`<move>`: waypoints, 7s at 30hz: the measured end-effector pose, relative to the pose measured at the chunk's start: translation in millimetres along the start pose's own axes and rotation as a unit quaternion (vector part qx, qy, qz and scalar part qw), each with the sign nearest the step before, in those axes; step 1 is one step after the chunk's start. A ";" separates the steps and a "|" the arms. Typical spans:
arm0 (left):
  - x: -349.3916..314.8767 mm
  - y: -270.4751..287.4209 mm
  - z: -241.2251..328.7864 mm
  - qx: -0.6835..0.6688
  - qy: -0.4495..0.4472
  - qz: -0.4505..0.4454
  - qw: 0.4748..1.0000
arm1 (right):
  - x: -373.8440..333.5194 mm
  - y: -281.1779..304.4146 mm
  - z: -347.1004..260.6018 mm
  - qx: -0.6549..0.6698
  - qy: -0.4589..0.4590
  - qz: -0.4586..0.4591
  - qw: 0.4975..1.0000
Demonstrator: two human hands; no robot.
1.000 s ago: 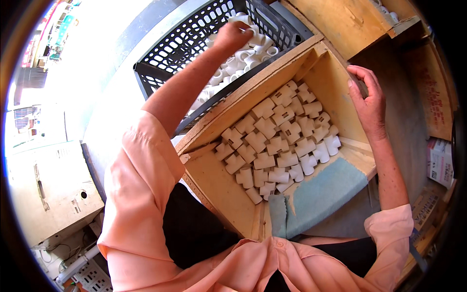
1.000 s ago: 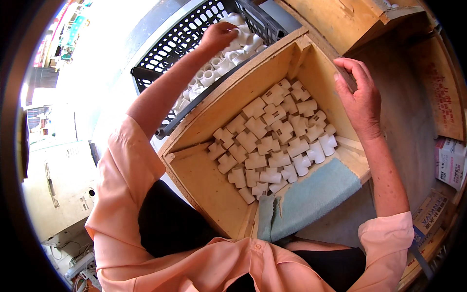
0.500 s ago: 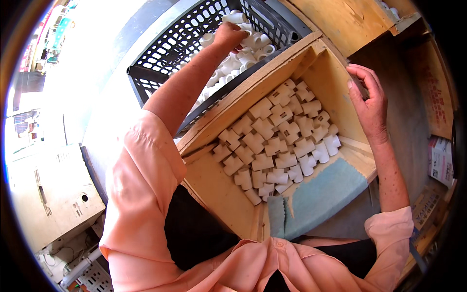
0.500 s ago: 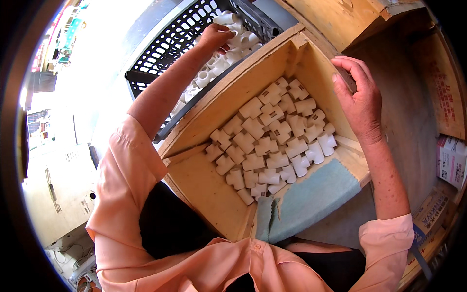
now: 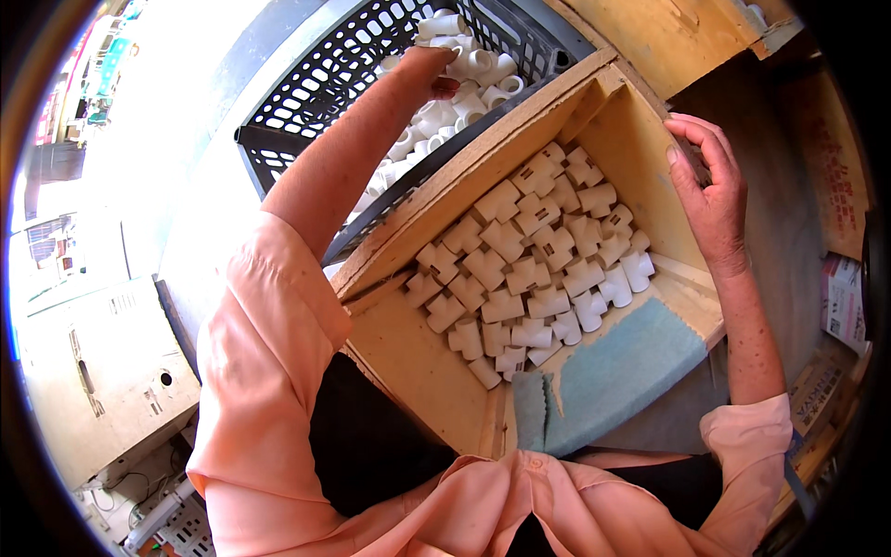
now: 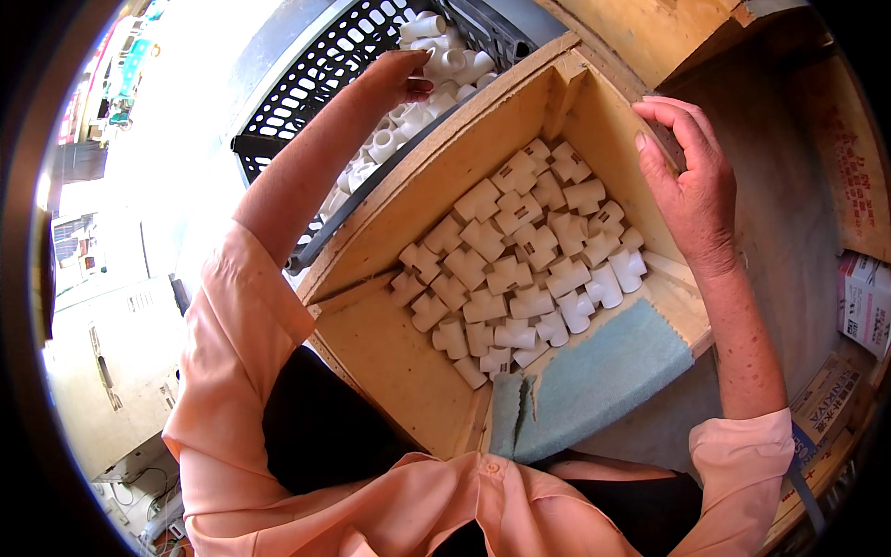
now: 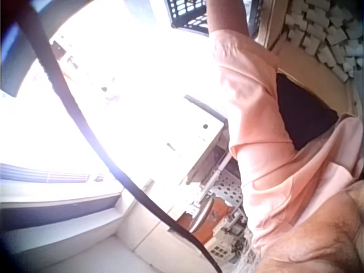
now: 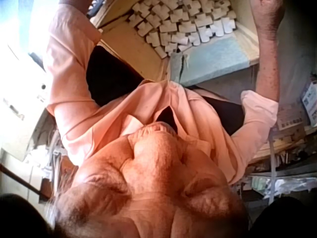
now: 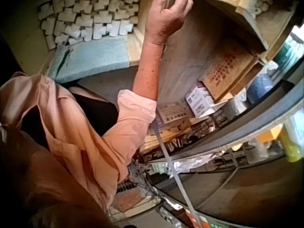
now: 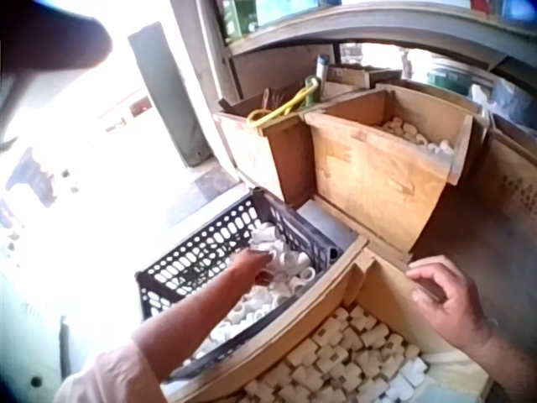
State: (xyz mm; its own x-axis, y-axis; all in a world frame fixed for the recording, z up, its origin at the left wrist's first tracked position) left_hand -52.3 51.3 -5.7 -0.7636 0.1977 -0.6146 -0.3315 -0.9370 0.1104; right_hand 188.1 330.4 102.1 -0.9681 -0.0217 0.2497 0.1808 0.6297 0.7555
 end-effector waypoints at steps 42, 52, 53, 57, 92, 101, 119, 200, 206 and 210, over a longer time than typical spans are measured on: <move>-224.7 -54.5 -3.3 0.226 -0.147 -0.388 0.881 | -40.2 -30.5 -54.3 0.430 -0.198 -0.251 0.844; -221.8 -55.6 -24.7 0.268 -0.149 -0.294 0.905 | -11.8 -59.6 6.0 0.213 -0.247 -0.347 0.880; -220.8 -55.7 -26.1 0.294 -0.137 -0.295 0.899 | -9.4 -67.1 16.6 0.148 -0.241 -0.353 0.892; -226.5 -56.4 -37.7 0.317 -0.093 -0.342 0.880 | 2.4 -89.4 31.4 -0.062 -0.188 -0.346 0.917; -227.4 -43.3 -69.5 0.324 -0.019 -0.386 0.864 | 7.2 -142.4 64.0 -0.125 -0.137 -0.452 0.872; -229.5 -44.4 -66.9 0.313 -0.028 -0.344 0.885 | 1.1 -137.4 56.3 -0.093 -0.159 -0.456 0.871; -216.4 -45.9 -83.9 0.242 -0.128 -0.250 0.929 | -41.3 -109.5 -32.1 0.439 -0.294 -0.548 0.649; -221.5 -51.4 -98.4 0.299 -0.067 -0.329 0.893 | -19.3 -191.7 105.2 0.134 -0.360 -0.073 0.920; -225.4 -48.8 -84.0 0.300 -0.096 -0.340 0.886 | -12.1 -180.5 96.2 0.120 -0.351 -0.120 0.921; -233.7 -49.9 -53.5 0.284 -0.134 -0.357 0.880 | -6.1 -162.5 95.5 0.085 -0.369 -0.188 0.906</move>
State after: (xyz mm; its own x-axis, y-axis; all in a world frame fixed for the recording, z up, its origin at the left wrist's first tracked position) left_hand 172.4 36.5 90.6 -0.3258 0.8101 -0.4874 -0.9451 -0.2662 0.1893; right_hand 148.0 302.4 -80.0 -0.8198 0.2257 -0.5263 -0.1548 0.7975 0.5831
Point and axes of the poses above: each hand's wrist, its own x-axis towards the middle knuckle, its own y-axis out of the back of the hand, z = x × y, the point moved 1 cm from there along x, towards the middle knuckle, and after that the axes turned 8 degrees about -z, right-handed, at the moved point
